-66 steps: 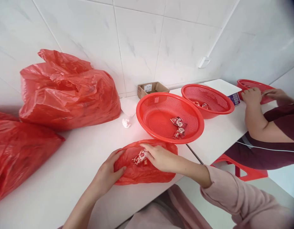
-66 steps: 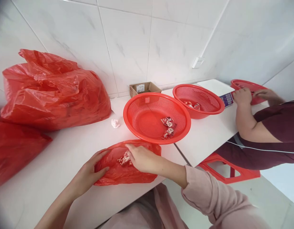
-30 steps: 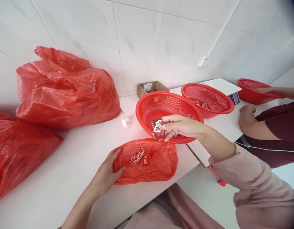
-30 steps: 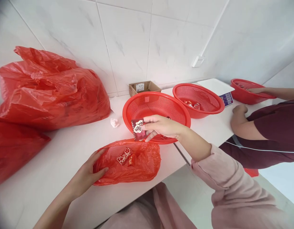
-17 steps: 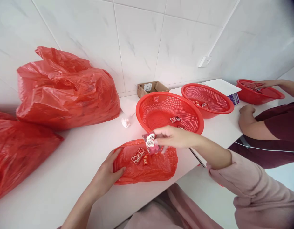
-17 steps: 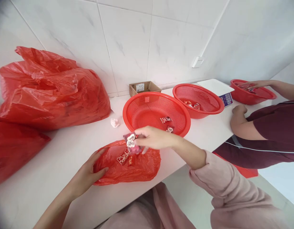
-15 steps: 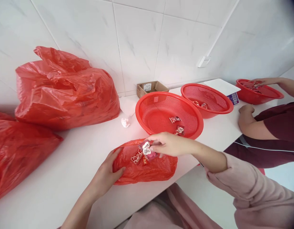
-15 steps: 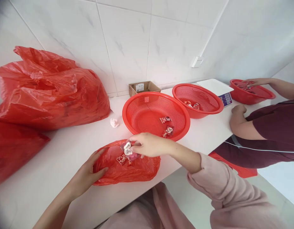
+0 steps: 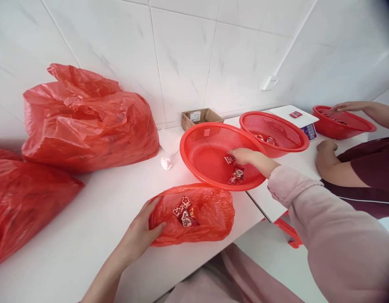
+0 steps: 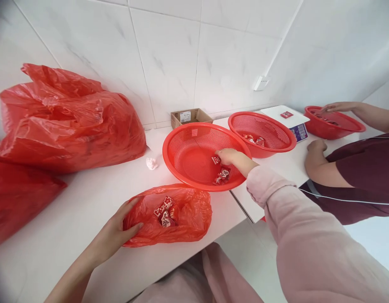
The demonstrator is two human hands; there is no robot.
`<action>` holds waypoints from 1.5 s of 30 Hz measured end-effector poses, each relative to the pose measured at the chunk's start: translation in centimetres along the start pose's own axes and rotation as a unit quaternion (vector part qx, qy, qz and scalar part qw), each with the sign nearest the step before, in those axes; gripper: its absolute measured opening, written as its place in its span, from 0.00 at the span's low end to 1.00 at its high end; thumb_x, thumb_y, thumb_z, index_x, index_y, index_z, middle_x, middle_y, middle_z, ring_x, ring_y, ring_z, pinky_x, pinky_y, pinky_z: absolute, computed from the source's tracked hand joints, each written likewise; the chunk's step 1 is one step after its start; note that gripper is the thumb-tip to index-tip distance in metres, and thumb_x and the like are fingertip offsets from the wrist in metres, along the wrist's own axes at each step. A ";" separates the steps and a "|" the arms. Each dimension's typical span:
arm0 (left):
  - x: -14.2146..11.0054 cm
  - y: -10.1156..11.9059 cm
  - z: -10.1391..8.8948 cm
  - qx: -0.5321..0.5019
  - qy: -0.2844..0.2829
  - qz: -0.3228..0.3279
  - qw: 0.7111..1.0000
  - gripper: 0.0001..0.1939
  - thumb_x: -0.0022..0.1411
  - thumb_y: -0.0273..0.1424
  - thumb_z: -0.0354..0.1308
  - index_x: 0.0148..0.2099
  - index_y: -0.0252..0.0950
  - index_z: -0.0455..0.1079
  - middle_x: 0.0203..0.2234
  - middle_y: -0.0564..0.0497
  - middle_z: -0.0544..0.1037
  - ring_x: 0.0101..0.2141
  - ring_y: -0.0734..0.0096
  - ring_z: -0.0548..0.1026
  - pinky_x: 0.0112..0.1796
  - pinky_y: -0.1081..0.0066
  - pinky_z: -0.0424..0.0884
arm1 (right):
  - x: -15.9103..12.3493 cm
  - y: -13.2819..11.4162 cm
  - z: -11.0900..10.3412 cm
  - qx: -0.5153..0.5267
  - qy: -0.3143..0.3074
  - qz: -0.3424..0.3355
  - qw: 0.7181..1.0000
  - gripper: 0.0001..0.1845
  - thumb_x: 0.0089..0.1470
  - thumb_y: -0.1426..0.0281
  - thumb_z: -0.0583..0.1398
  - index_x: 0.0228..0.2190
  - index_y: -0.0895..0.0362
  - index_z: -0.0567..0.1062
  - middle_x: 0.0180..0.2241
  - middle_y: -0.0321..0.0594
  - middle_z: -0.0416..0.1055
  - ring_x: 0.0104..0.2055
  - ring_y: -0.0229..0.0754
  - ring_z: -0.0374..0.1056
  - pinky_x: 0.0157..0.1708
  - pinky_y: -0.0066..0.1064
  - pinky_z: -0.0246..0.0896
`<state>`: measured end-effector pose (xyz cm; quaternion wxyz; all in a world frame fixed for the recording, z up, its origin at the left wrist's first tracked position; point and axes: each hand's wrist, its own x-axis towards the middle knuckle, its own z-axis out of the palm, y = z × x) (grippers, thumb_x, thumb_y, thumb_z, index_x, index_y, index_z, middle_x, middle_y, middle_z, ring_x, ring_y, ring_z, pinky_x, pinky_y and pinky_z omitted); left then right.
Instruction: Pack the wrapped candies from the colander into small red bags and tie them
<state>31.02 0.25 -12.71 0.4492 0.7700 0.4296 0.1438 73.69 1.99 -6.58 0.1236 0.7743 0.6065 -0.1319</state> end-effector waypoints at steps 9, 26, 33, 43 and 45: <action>0.2 -0.1 0.0 0.003 0.007 0.004 1.000 0.34 0.60 0.36 0.55 0.68 0.41 0.55 0.64 0.44 0.62 0.60 0.52 0.65 0.58 0.56 0.65 | -0.6 -0.7 -1.2 0.179 0.020 -0.054 0.982 0.14 0.51 0.67 0.65 0.40 0.60 0.74 0.40 0.45 0.76 0.42 0.44 0.73 0.42 0.31 0.66; 0.0 -0.1 0.0 -0.005 0.014 0.007 1.000 0.33 0.60 0.36 0.55 0.67 0.41 0.56 0.63 0.46 0.64 0.59 0.52 0.67 0.57 0.57 0.67 | -12.1 -12.9 -0.2 0.360 0.049 -0.209 0.908 0.17 0.60 0.62 0.57 0.49 0.53 0.75 0.39 0.40 0.78 0.33 0.39 0.74 0.32 0.29 0.66; -0.3 -0.2 -0.1 -0.009 0.008 0.006 1.000 0.33 0.62 0.37 0.55 0.68 0.41 0.54 0.64 0.47 0.61 0.61 0.55 0.64 0.59 0.59 0.64 | -8.8 -6.8 -2.3 0.121 0.117 -0.079 0.983 0.20 0.61 0.66 0.55 0.54 0.51 0.70 0.48 0.43 0.73 0.46 0.44 0.72 0.42 0.33 0.64; -0.3 -0.3 0.1 0.004 0.012 -0.001 1.000 0.34 0.62 0.39 0.54 0.68 0.41 0.54 0.65 0.46 0.60 0.62 0.53 0.63 0.59 0.57 0.64 | -3.2 -1.1 2.7 -0.003 -0.098 -0.059 0.993 0.18 0.40 0.67 0.68 0.37 0.55 0.77 0.41 0.46 0.72 0.40 0.51 0.71 0.33 0.33 0.60; -0.4 -0.3 0.1 0.005 0.014 0.002 1.000 0.34 0.62 0.39 0.55 0.68 0.41 0.54 0.65 0.46 0.61 0.62 0.54 0.63 0.60 0.57 0.63 | -2.9 -1.2 2.8 0.010 -0.096 -0.063 0.993 0.12 0.41 0.68 0.67 0.32 0.56 0.76 0.37 0.44 0.73 0.38 0.50 0.71 0.32 0.33 0.59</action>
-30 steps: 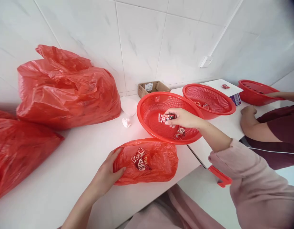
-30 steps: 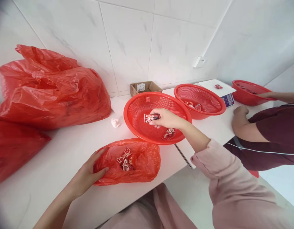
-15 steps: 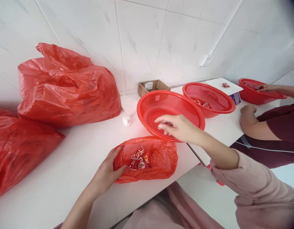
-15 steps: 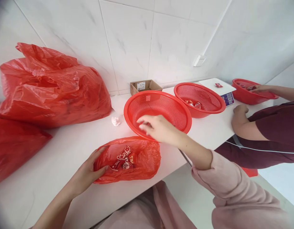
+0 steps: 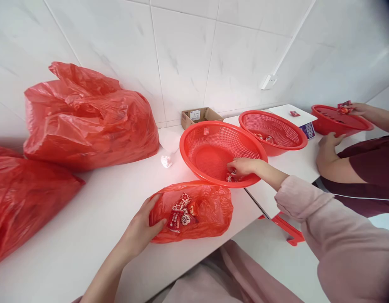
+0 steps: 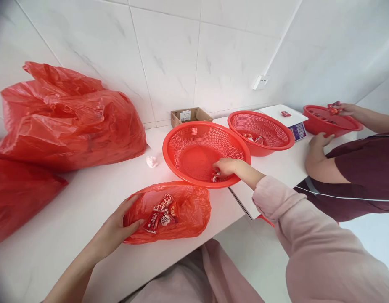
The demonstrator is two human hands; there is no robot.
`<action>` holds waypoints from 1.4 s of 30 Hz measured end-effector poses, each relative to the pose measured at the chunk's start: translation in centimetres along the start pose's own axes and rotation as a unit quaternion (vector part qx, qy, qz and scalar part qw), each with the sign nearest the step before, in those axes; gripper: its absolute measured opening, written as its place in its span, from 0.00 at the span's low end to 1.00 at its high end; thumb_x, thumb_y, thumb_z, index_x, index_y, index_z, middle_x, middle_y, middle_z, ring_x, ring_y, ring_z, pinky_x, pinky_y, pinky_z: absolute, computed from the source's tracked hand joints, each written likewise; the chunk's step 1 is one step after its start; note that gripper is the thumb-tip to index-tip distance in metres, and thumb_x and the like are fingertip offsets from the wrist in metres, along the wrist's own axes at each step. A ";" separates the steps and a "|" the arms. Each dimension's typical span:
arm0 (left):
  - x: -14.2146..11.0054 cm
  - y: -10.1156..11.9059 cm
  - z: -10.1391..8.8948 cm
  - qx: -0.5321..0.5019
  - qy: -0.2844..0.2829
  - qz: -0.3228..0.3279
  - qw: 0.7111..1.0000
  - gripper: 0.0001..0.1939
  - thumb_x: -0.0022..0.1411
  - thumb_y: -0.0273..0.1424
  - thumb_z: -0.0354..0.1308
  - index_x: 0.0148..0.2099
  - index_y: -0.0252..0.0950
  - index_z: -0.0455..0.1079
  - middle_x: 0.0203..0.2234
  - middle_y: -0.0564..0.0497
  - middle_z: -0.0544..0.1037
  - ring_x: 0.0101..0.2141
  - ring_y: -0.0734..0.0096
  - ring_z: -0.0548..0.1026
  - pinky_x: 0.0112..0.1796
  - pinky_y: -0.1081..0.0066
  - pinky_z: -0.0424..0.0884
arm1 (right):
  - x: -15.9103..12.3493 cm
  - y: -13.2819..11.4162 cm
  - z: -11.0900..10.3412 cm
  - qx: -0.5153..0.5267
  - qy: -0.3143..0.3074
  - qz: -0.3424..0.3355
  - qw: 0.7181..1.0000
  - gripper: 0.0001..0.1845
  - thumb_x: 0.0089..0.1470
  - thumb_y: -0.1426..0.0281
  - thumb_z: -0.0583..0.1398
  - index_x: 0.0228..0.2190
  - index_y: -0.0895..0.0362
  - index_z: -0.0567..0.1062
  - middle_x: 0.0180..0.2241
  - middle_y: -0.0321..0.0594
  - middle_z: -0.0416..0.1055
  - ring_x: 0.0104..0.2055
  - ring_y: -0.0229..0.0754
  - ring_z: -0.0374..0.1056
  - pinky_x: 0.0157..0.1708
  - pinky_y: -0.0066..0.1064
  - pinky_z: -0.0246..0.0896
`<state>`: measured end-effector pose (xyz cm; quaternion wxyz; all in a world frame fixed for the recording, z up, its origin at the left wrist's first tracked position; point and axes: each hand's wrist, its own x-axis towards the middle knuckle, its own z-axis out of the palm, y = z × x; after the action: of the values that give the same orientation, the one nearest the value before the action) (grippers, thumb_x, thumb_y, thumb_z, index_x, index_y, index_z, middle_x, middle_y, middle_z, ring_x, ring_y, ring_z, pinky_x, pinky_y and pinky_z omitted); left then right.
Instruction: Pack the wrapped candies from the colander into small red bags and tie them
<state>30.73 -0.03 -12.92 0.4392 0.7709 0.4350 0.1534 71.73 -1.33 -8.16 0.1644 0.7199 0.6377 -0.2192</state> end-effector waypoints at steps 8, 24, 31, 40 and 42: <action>0.3 0.0 0.0 0.001 -0.003 -0.010 1.000 0.34 0.61 0.38 0.55 0.68 0.40 0.54 0.65 0.46 0.60 0.63 0.54 0.61 0.60 0.58 0.63 | -2.5 -0.3 -3.7 0.156 0.105 -0.023 0.982 0.10 0.60 0.73 0.52 0.44 0.57 0.68 0.43 0.44 0.76 0.39 0.40 0.74 0.37 0.30 0.66; 0.1 0.1 0.0 -0.040 -0.004 0.001 0.999 0.34 0.62 0.37 0.56 0.68 0.40 0.53 0.64 0.45 0.62 0.60 0.53 0.65 0.58 0.57 0.65 | -3.9 -6.5 -2.6 0.129 0.163 -0.044 0.977 0.20 0.56 0.67 0.61 0.50 0.54 0.73 0.48 0.46 0.74 0.43 0.46 0.73 0.40 0.34 0.68; 0.1 0.2 -0.1 -0.033 -0.008 -0.012 0.999 0.35 0.62 0.39 0.55 0.68 0.40 0.52 0.65 0.45 0.61 0.61 0.53 0.64 0.59 0.57 0.65 | -1.6 -4.1 0.0 0.097 0.058 -0.047 0.992 0.07 0.42 0.78 0.65 0.28 0.62 0.79 0.29 0.46 0.76 0.30 0.42 0.71 0.29 0.30 0.62; 0.3 -0.1 -0.1 -0.040 -0.005 -0.001 0.999 0.34 0.62 0.38 0.55 0.68 0.40 0.53 0.64 0.44 0.61 0.61 0.52 0.64 0.60 0.54 0.63 | -4.5 -5.0 -3.7 0.348 0.102 -0.161 0.918 0.21 0.57 0.65 0.59 0.52 0.57 0.72 0.47 0.43 0.76 0.44 0.40 0.74 0.44 0.32 0.70; 0.4 -0.2 -0.1 -0.041 -0.004 -0.003 0.999 0.35 0.62 0.38 0.55 0.68 0.40 0.52 0.65 0.44 0.61 0.62 0.53 0.63 0.60 0.55 0.62 | -6.5 -7.3 -3.0 0.424 0.101 -0.222 0.872 0.21 0.55 0.66 0.61 0.51 0.55 0.73 0.47 0.42 0.76 0.46 0.41 0.74 0.46 0.34 0.70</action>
<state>30.82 0.35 -13.07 0.4728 0.7518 0.4284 0.1666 64.24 -4.31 -1.89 -0.2746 0.5778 0.6400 -0.4256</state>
